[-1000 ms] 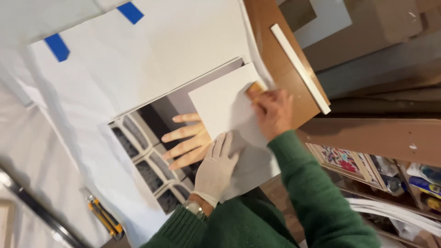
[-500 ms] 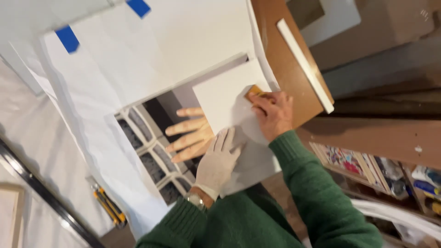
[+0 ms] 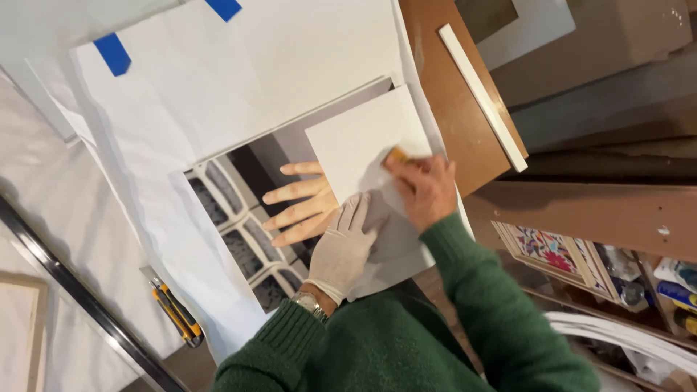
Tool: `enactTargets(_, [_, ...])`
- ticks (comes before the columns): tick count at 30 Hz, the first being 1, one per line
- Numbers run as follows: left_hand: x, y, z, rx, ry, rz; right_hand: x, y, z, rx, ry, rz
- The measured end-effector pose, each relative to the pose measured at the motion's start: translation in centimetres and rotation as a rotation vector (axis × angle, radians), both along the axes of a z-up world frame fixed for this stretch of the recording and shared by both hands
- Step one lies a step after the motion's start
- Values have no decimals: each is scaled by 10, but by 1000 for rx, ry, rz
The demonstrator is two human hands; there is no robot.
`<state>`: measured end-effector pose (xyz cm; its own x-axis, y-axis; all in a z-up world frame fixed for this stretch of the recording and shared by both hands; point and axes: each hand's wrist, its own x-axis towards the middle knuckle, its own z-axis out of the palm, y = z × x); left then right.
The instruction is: Prepare and assemble components for framing a piece of artwork, including cutting backing material and fitting the frame.
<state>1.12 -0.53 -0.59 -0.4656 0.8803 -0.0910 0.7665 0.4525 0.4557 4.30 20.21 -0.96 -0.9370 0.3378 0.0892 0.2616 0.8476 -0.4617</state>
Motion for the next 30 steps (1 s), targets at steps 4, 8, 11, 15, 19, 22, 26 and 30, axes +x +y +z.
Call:
enactTargets(4, [-18,11,-7,30,8,6,-41,67,-6,47,83,-17])
enactTargets(8, [-14,7,0,-13,14,-20,-22,46,4,93,97,1])
enactTargets(11, [-12,5,6,-51,43,-22,-1,5,13,66,56,60])
enactTargets(15, [-15,7,-2,-72,106,-37,-3,-3,-3,-26,-1,33])
enactTargets(19, [-8,5,-3,-98,86,-58,-41,32,-12,45,69,53])
enactTargets(22, [-17,5,7,-99,50,-41,-71,60,-11,26,112,36])
enactTargets(26, [-21,9,9,-48,-1,-46,-44,30,-12,92,239,112])
enactTargets(30, [-13,4,4,-68,-36,-40,-22,-4,1,-38,39,90])
